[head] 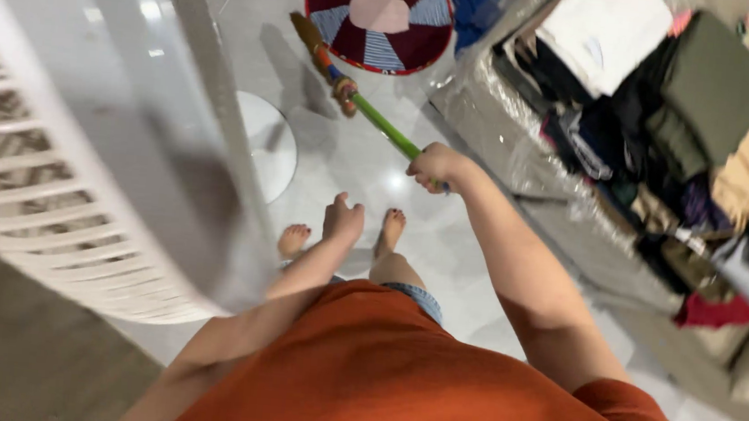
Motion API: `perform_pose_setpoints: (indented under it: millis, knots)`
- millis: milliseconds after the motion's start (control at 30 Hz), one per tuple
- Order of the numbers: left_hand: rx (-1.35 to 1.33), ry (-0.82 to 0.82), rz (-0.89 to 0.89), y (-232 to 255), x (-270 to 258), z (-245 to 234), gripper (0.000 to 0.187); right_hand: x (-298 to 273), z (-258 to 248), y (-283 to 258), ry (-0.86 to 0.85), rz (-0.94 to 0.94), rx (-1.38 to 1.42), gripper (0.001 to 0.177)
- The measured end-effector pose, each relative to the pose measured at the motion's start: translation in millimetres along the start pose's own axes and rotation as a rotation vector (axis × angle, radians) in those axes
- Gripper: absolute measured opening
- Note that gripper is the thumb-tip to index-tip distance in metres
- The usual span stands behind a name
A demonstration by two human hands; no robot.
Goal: The person sweeps the floor with a broom, moves a laundry basket, and picks up small white objects by hand from the floor.
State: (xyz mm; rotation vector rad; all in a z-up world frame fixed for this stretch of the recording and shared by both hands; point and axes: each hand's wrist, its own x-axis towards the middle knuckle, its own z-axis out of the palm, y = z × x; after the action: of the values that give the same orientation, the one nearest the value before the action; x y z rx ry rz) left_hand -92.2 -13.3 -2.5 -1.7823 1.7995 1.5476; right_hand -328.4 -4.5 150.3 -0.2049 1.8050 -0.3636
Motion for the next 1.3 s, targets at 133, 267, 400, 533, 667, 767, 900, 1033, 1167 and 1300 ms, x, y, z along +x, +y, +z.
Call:
perform_pose_setpoints:
  millis: [133,267,400,533,667,767,900,1033,1167,1300]
  knots:
    - [-0.198,0.154,-0.065,62,30,25,0.06,20,-37,-13,-0.214,0.006,0.179,0.012]
    - [-0.304,0.299,-0.101,104,71,15,0.056,61,-50,-34,-0.376,0.109,0.261,0.014]
    - [-0.549,0.408,-0.208,158,124,-13,0.058,148,-57,-81,-0.554,0.236,0.325,0.008]
    - [-0.465,0.549,-0.237,190,209,-38,0.056,252,-56,-163,-0.732,0.385,0.487,0.007]
    - [-0.465,0.591,-0.28,204,286,-59,0.054,354,-77,-263,-0.716,0.477,0.535,0.016]
    - [-0.492,0.516,-0.335,220,322,-87,0.054,405,-95,-306,-0.694,0.455,0.547,0.017]
    - [-0.438,0.476,-0.329,238,343,-108,0.055,442,-187,-362,-0.655,0.363,0.66,0.016]
    - [-0.49,0.39,-0.432,255,352,-112,0.055,434,-211,-372,-0.483,0.174,0.549,0.008]
    - [-0.539,0.342,-0.441,283,357,-110,0.055,352,-200,-342,-0.324,-0.032,0.189,0.013]
    - [-0.562,0.332,-0.427,303,367,-115,0.055,288,-245,-356,-0.37,0.078,0.204,0.03]
